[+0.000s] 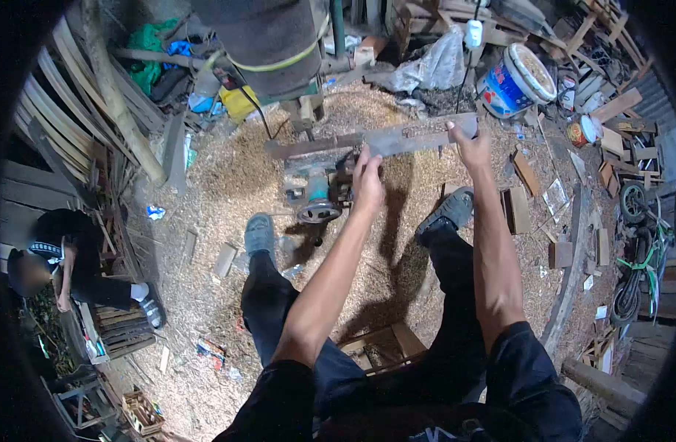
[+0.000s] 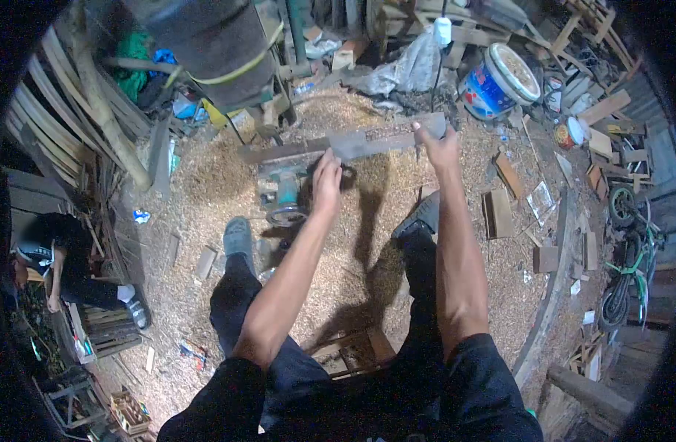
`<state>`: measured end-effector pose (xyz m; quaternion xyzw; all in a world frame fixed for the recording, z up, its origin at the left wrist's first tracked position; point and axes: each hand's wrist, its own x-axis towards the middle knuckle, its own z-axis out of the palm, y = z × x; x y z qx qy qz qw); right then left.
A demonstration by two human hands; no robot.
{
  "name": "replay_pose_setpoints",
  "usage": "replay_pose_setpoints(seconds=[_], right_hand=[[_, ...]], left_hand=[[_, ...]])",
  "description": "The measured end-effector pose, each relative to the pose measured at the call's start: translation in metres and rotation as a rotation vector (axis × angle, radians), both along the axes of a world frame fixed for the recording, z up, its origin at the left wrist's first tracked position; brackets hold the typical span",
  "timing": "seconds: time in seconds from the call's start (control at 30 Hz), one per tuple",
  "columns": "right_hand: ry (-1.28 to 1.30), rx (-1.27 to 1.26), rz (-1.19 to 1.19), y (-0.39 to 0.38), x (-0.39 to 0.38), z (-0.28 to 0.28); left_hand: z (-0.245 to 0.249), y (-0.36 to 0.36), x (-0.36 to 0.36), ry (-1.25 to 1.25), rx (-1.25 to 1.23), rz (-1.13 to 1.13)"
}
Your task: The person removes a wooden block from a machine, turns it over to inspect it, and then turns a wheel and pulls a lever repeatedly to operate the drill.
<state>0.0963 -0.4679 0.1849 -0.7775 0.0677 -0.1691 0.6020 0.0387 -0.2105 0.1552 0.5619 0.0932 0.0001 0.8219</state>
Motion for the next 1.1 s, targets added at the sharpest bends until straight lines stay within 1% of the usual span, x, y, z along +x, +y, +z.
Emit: replay_pose_setpoints(seconds=[0.03,0.07,0.1,0.13,0.17,0.23,0.27,0.3,0.37,0.4,0.43,0.47,0.5,0.53,0.57,0.6,0.63,0.67,0.7,0.77,0.8,0.83,0.9,0.97,1.1], right_hand=[[-0.078,-0.050,-0.039,0.006,-0.013,0.029],[-0.156,-0.104,-0.080,0.018,-0.033,0.058],[-0.233,-0.160,-0.119,0.024,-0.049,0.080],[-0.280,-0.181,-0.177,0.026,-0.058,0.088],[-0.300,0.085,-0.180,0.026,-0.069,0.096],[-0.319,0.625,-0.160,0.052,-0.098,0.131],[-0.246,0.822,-0.214,0.076,-0.122,0.177],[-0.196,0.731,-0.227,0.073,-0.126,0.172],[-0.106,0.544,-0.248,0.062,-0.110,0.139],[-0.163,0.615,-0.214,0.066,-0.113,0.136],[-0.305,0.696,-0.131,0.077,-0.126,0.150],[-0.444,0.776,-0.044,0.091,-0.140,0.159],[-0.578,0.853,0.045,0.102,-0.151,0.173],[-0.667,0.808,0.159,0.106,-0.160,0.187],[-0.596,0.758,0.235,0.104,-0.164,0.190],[-0.522,0.708,0.308,0.098,-0.162,0.192],[-0.447,0.655,0.384,0.095,-0.161,0.197],[-0.256,0.407,0.349,0.095,-0.159,0.199],[-0.255,0.379,0.317,0.103,-0.162,0.201],[-0.249,0.317,0.256,0.121,-0.167,0.204],[-0.277,0.238,0.238,0.124,-0.162,0.196],[-0.308,0.250,0.224,0.122,-0.158,0.192],[-0.339,0.272,0.194,0.119,-0.166,0.178],[-0.347,0.251,0.184,0.122,-0.171,0.185],[-0.338,0.173,0.145,0.135,-0.179,0.196]], left_hand=[[0.009,-0.002,-0.007,-0.047,-0.075,0.023],[0.034,-0.002,-0.019,-0.051,-0.126,0.055],[0.059,0.000,-0.032,-0.055,-0.180,0.089],[0.067,0.005,-0.039,-0.125,-0.162,0.106],[0.073,0.012,-0.040,-0.188,-0.226,0.150],[0.134,0.019,-0.068,-0.314,-0.190,0.234],[0.144,0.028,-0.074,-0.372,-0.128,0.216],[0.161,0.035,-0.083,-0.413,-0.090,0.239],[0.173,0.051,-0.095,-0.422,-0.176,0.229],[0.183,0.057,-0.104,-0.400,-0.240,0.277],[0.191,0.063,-0.110,-0.379,-0.307,0.329],[0.190,0.073,-0.106,-0.429,-0.382,0.351],[0.202,0.089,-0.111,-0.412,-0.432,0.248],[0.211,0.104,-0.109,-0.322,-0.458,0.156],[0.218,0.117,-0.108,-0.216,-0.479,0.063],[0.224,0.126,-0.109,-0.185,-0.447,0.025],[0.226,0.133,-0.112,-0.255,-0.370,0.001],[0.227,0.140,-0.114,-0.328,-0.290,-0.027],[0.228,0.147,-0.115,-0.402,-0.210,-0.057],[0.219,0.159,-0.122,-0.454,-0.151,-0.149],[0.216,0.164,-0.129,-0.490,-0.104,-0.188],[0.215,0.170,-0.131,-0.530,-0.057,-0.227],[0.187,0.198,-0.108,-0.400,0.215,-0.207],[0.240,0.197,-0.132,-0.384,0.160,-0.041],[0.243,0.172,-0.103,-0.414,0.088,-0.005]])
